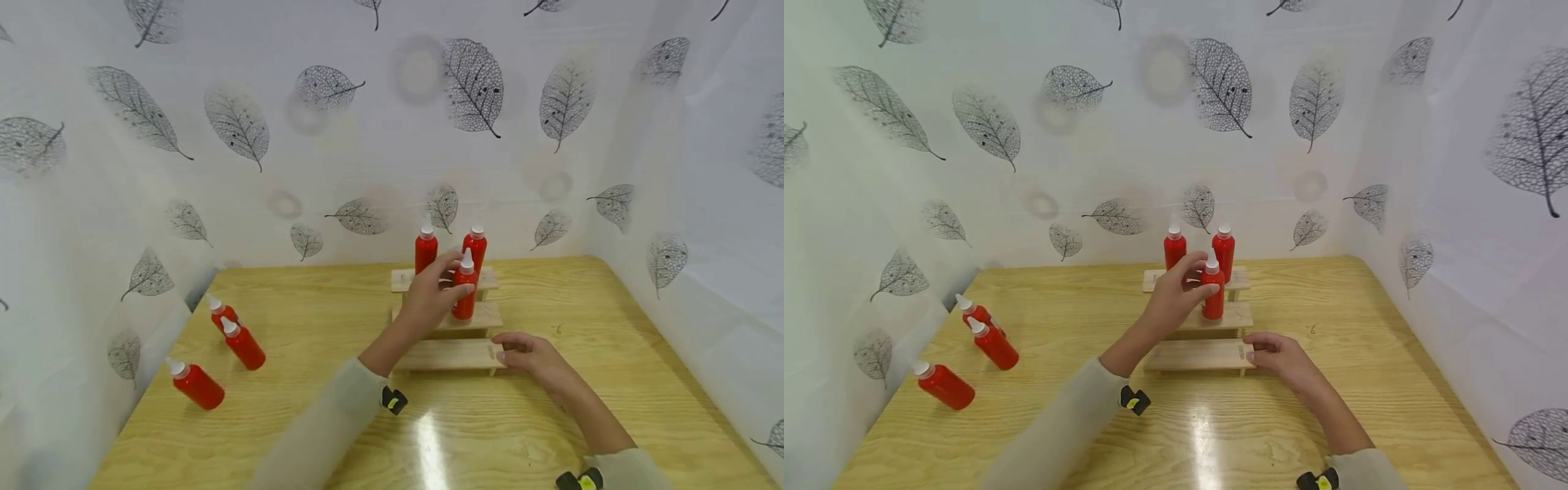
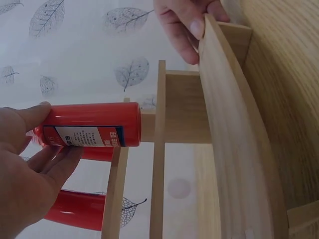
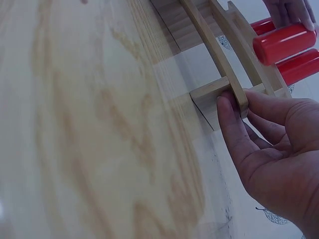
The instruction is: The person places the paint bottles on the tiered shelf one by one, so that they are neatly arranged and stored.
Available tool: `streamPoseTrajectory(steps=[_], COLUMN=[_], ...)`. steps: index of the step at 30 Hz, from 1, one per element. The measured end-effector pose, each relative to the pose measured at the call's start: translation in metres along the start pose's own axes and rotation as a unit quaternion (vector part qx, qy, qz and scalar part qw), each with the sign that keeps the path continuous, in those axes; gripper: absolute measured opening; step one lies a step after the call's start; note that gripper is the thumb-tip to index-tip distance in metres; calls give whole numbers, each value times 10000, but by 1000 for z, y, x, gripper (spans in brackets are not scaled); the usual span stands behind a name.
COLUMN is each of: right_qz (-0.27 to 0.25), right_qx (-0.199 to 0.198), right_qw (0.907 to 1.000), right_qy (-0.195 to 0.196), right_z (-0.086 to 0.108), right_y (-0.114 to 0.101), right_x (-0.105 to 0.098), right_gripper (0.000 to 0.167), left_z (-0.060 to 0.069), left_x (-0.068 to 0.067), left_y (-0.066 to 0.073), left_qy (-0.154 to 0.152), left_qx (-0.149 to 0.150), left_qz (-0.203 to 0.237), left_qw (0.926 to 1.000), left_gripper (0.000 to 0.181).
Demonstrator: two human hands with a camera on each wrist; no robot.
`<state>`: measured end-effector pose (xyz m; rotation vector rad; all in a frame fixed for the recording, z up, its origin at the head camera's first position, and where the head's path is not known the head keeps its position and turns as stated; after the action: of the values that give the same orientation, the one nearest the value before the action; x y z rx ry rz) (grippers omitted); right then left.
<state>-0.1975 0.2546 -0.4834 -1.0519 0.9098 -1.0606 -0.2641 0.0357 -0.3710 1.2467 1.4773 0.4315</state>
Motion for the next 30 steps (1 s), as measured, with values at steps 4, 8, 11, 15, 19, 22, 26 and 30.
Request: streamPoseTrajectory(steps=[4, 8, 11, 15, 19, 22, 26, 30], right_qz=[-22, -28, -47, -100, -193, -203, -197, -167], right_qx=[81, 67, 68, 25, -7, -30, -56, 0], right_qw=[10000, 10000, 10000, 9999, 9997, 9997, 9996, 9998], right_qy=[48, 22, 23, -39, -132, -165, -167, -78], right_z=[-1, 0, 0, 1, 2, 1, 0, -1], right_y=[1, 1, 0, -1, -1, 0, 2, 4], right_x=[1, 1, 1, 1, 1, 0, 0, -1], right_gripper=[54, 53, 52, 52, 55, 55, 55, 54], left_z=[-2, -3, -3, -4, -3, -1, 5, 19], left_x=[11, 18, 22, 25, 24, 20, 10, -1], left_y=[-3, -3, -1, -1, -2, -1, 1, 0], left_qy=[-139, -187, -175, -154, -106, -46, 68, 141], left_qx=[-60, -72, 5, 90, 142, 163, 274, 359], left_qz=[-122, -112, -80, -56, -87, -78, -37, -210], left_qw=[9998, 9997, 9998, 9998, 9998, 9998, 9996, 9990], left_gripper=[52, 51, 50, 51, 58, 65, 67, 65])
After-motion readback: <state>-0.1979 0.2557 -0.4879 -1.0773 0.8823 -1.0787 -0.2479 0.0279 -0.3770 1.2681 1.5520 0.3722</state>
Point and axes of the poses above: each hand's wrist, its own z-axis away from the middle knuckle, its own x-axis out of the palm, y = z × x, the point moved 4 cm from there along -z, towards the middle knuckle, and after that the axes turned 8 degrees about -z, right-handed, at the moved point
